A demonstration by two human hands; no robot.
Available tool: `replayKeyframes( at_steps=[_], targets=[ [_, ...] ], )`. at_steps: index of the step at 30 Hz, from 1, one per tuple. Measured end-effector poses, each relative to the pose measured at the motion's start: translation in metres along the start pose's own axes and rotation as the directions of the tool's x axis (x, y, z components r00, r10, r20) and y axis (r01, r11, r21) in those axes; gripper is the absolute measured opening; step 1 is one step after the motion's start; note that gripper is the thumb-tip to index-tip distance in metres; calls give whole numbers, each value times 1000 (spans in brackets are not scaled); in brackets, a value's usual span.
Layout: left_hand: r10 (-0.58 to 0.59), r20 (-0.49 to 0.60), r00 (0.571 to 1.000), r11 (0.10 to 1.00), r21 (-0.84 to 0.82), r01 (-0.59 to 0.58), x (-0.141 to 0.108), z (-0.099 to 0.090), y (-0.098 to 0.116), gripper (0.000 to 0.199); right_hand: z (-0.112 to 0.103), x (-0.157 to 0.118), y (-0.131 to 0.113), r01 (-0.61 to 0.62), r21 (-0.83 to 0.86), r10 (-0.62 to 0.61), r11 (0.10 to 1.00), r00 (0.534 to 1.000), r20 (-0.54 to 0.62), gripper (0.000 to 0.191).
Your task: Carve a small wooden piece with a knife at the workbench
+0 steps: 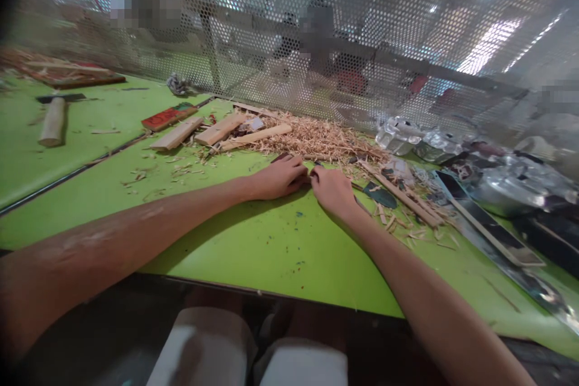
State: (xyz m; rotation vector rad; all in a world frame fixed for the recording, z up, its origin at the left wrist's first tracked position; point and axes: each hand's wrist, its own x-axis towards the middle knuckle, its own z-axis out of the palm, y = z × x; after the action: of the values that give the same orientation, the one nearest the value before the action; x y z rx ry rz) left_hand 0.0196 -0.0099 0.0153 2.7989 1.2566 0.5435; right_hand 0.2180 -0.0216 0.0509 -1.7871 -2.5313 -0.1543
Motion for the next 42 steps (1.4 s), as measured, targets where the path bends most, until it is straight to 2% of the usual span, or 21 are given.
replayKeyframes(
  at_steps=[5, 11, 16, 24, 29, 34, 40, 42],
  targets=[
    [-24, 22, 999, 999, 36, 23, 1, -2, 2, 29, -3, 2, 2, -81, -19, 81, 997, 997, -2, 43],
    [-2, -10, 1000, 999, 42, 3, 1, 3, -1, 26, 0, 3, 5, 15, 28, -15, 999, 1000, -1, 43],
    [14, -15, 1000, 999, 49, -14, 0, 5, -3, 29, 2, 3, 4, 78, -4, -78, 997, 997, 21, 42],
    [5, 6, 1000, 998, 58, -6, 0, 1, 0, 30, -6, 2, 4, -76, 17, 76, 997, 997, 23, 42],
    [-13, 23, 1000, 999, 50, 12, 0, -2, 3, 33, -6, 5, 8, -15, 13, 15, 1000, 1000, 25, 45],
    [-29, 47, 998, 999, 38, 27, 0, -5, 6, 30, -5, 4, 6, -4, 13, 4, 1000, 999, 32, 43],
    [-12, 23, 1000, 999, 48, 11, -1, -2, 3, 31, -4, 0, -1, 64, 26, -66, 998, 997, 44, 37],
    [-11, 27, 1000, 998, 61, 10, -1, -1, 2, 32, -5, -2, -3, 52, 35, -54, 998, 998, 42, 38]
  ],
)
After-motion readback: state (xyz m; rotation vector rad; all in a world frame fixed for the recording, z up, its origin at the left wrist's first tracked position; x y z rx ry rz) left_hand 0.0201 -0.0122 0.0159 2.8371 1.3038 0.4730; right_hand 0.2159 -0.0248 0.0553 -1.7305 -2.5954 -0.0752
